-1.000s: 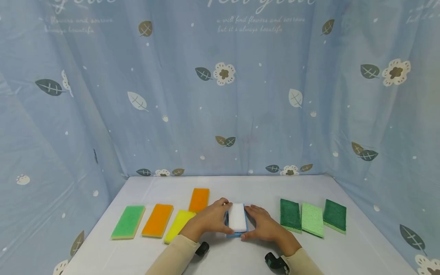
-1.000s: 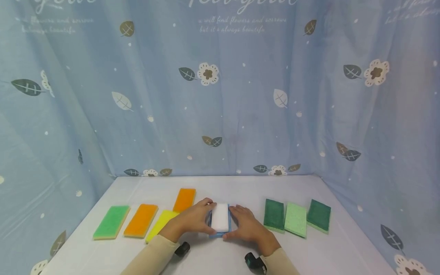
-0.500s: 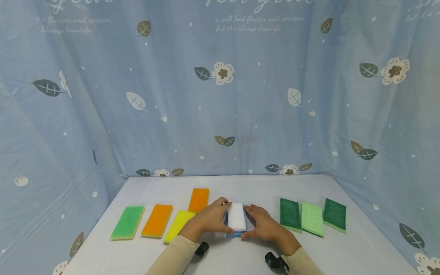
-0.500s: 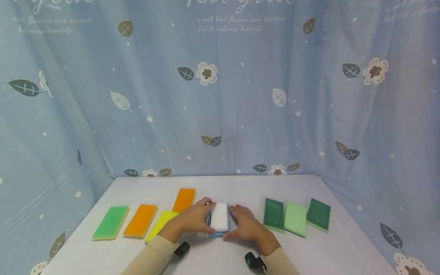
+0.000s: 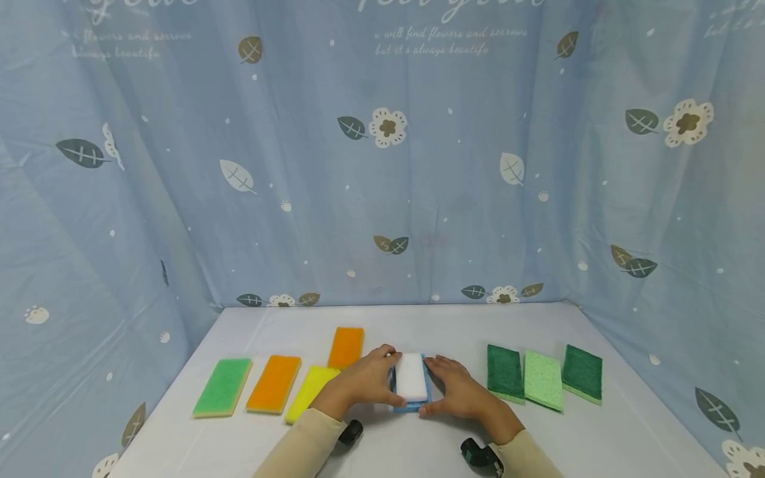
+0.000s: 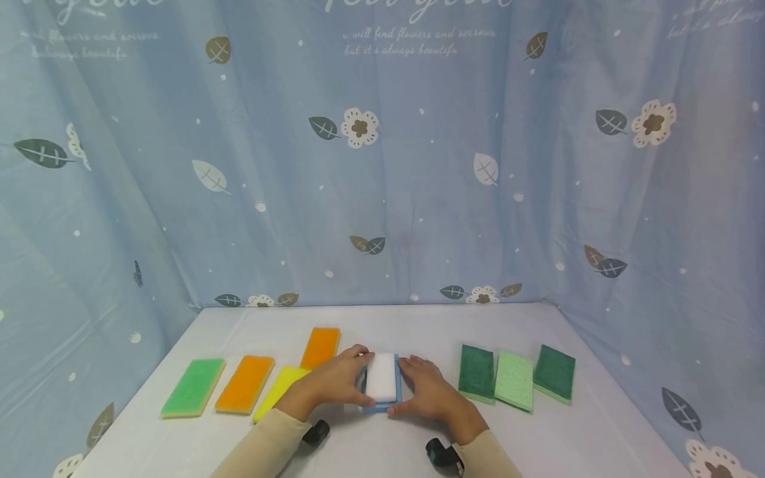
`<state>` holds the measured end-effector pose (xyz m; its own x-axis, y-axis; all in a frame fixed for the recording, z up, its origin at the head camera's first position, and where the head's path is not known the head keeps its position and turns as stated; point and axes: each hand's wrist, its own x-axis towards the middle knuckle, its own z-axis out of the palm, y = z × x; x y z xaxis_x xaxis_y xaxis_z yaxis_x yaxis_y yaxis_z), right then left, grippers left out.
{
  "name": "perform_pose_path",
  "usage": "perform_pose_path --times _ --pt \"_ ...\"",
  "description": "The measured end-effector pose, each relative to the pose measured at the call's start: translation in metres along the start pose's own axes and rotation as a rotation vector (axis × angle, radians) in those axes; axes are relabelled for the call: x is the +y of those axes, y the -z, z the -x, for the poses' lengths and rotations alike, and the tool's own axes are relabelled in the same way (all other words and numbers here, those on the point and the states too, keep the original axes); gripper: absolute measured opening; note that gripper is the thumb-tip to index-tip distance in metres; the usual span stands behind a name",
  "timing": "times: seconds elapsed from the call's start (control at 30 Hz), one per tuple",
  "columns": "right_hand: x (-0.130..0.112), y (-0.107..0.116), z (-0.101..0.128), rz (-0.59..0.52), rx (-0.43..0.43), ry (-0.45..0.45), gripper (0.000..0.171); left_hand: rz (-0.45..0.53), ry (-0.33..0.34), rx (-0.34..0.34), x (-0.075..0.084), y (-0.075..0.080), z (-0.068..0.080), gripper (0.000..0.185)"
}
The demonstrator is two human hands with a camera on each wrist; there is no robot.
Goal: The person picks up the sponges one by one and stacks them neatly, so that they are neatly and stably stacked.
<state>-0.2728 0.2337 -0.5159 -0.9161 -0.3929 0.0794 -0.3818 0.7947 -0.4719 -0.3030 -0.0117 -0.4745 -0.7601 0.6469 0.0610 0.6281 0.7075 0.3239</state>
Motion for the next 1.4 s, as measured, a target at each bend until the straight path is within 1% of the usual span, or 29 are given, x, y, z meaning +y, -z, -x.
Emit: perform_pose_path --times 0.27,0.53,0.7,0.83,1.0,1.17,1.3,1.4 --pt "0.001 0.001 0.0 0.003 0.008 0.002 0.113 -0.002 -0.012 0.003 -0.002 -0.002 -0.002 0.097" --pt "0.0 0.0 0.0 -0.014 0.01 0.011 0.111 -0.008 -0.004 -0.004 -0.005 -0.005 -0.004 0.1" --pt "0.0 -0.001 0.0 -0.057 0.033 -0.006 0.11 0.008 -0.005 0.003 -0.005 -0.005 -0.003 0.101" --pt "0.0 -0.003 -0.001 -0.101 0.059 -0.008 0.111 0.015 -0.009 -0.006 -0.004 -0.003 -0.002 0.102" --pt "0.0 -0.005 -0.004 -0.169 0.099 0.014 0.11 0.007 -0.011 -0.018 -0.003 -0.001 -0.001 0.104" --pt "0.001 -0.006 -0.006 -0.224 0.118 0.047 0.107 0.004 -0.014 -0.019 -0.003 0.0 0.0 0.106" --pt "0.002 -0.007 -0.007 -0.237 0.119 0.057 0.107 -0.009 -0.021 -0.01 -0.006 0.002 0.003 0.107" --pt "0.003 -0.008 -0.007 -0.235 0.117 0.057 0.107 -0.024 -0.013 -0.009 -0.01 0.007 0.01 0.108"
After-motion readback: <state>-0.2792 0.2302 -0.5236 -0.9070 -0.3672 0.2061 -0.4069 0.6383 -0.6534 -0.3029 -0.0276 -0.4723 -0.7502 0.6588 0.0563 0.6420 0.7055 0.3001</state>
